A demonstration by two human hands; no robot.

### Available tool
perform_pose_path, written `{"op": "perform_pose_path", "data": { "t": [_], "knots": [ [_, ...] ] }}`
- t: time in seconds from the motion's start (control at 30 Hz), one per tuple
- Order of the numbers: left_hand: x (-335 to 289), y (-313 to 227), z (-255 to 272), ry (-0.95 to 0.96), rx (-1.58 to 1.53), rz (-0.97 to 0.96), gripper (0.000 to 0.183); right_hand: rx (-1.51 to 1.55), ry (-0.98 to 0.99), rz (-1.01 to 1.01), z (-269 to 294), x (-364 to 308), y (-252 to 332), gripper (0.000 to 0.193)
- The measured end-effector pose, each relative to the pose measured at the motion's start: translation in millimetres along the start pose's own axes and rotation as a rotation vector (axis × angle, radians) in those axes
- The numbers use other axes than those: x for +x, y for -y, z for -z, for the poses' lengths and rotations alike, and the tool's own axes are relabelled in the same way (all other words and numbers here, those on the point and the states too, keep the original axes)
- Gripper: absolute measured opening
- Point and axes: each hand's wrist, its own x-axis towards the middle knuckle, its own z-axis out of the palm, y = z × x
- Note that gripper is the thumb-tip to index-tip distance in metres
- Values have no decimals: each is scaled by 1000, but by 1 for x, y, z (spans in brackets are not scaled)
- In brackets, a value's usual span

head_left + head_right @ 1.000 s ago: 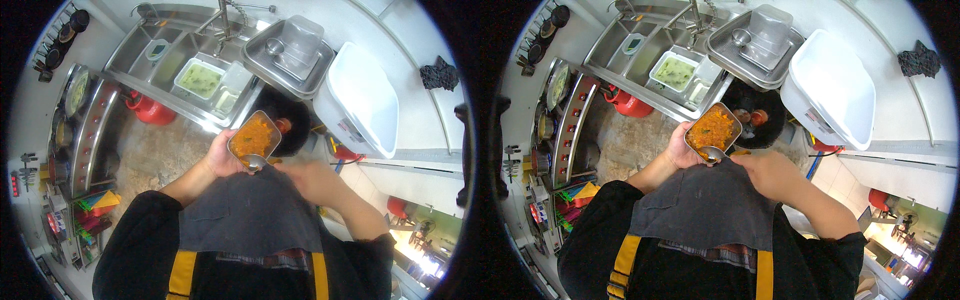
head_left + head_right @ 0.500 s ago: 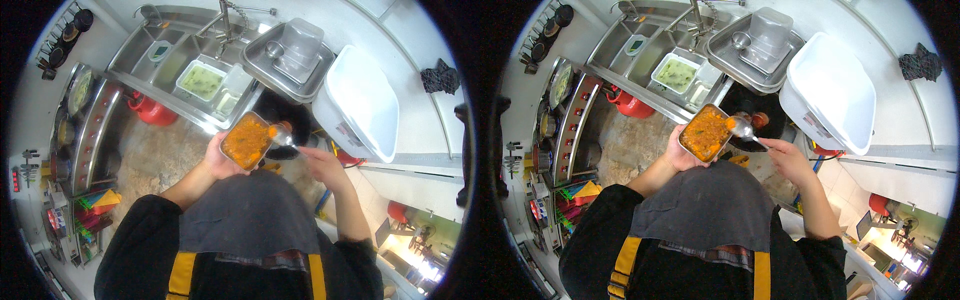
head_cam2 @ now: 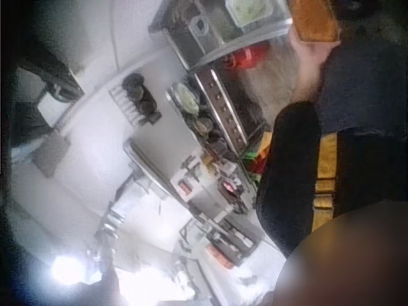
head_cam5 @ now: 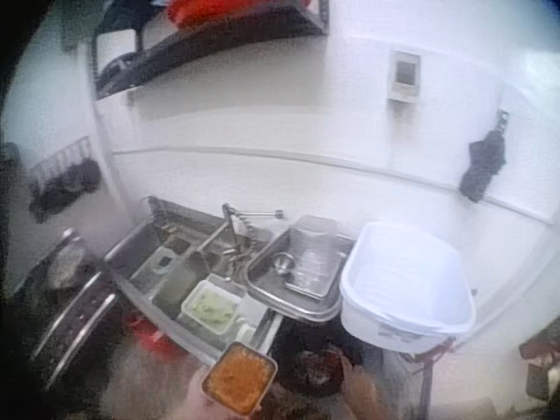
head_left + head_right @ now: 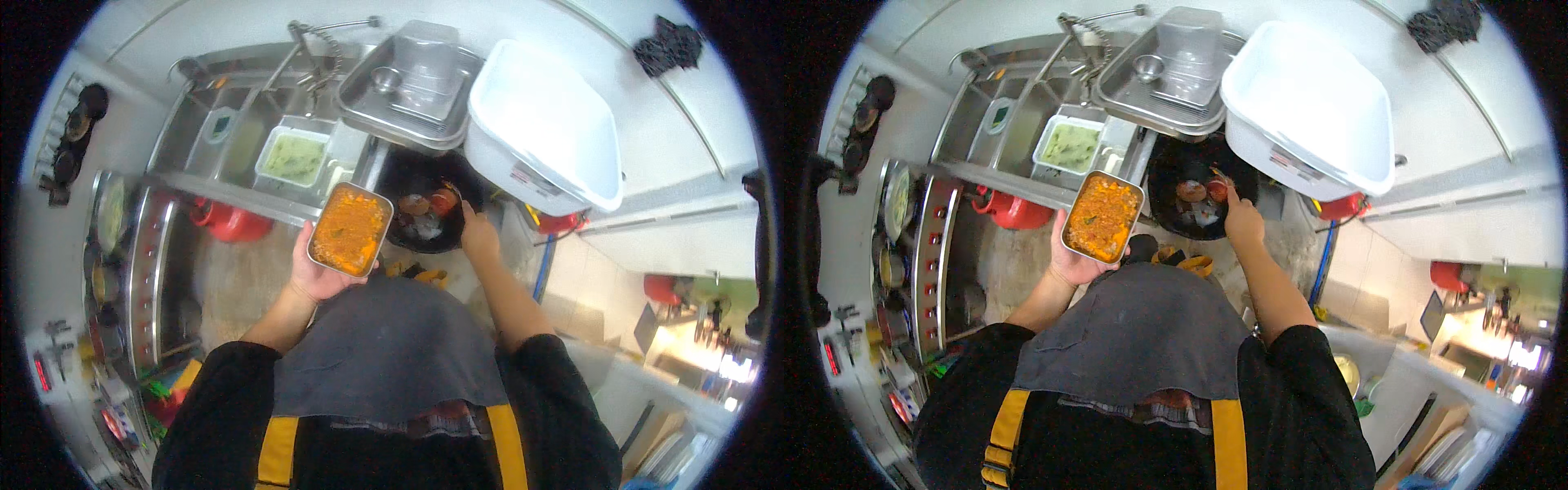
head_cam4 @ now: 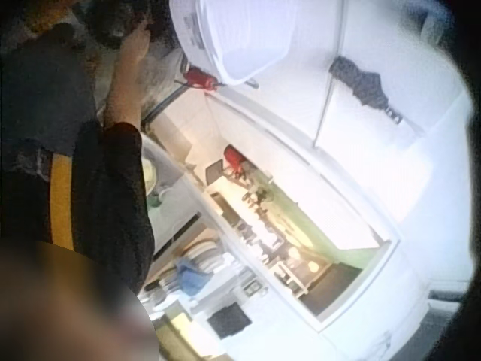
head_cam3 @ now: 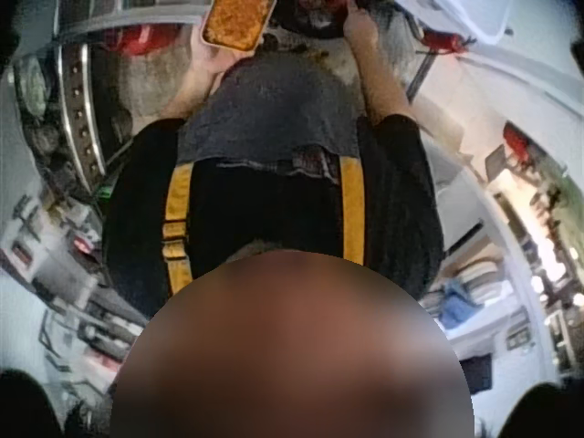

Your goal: The person places thin crepes into a rectangular metal tray, then spoons an orange sauce and red sauce onto the crepes. The person handles the crepes and sauces by hand and with a spoon in a commercial kitchen.

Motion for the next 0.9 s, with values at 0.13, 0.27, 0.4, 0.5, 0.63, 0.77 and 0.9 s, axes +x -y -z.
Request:
{"op": "perform_pose_path", "data": {
  "t": [0.13,0.27,0.4,0.5,0.63,0.77,0.9],
  "knots": [
    [4,-27,7,91,115,107,85,221,-185,-126,-10,-35,-10,52],
    [24,-52,25,40,264,317,88,1060,-221,-487,1,-112,9,27],
    [42,-45,47,-139,431,544,85,1807,-255,-771,22,-230,73,11],
    [49,-9,42,23,465,760,83,2070,-464,-795,16,-303,119,14],
    [44,71,20,131,590,983,69,2122,-706,-738,-16,-395,141,11],
    [28,180,8,229,776,1138,62,2030,-1034,-822,-50,-510,149,14],
    [-26,303,2,341,967,1255,57,1972,-1269,-995,-89,-639,172,16]
  ]
}}
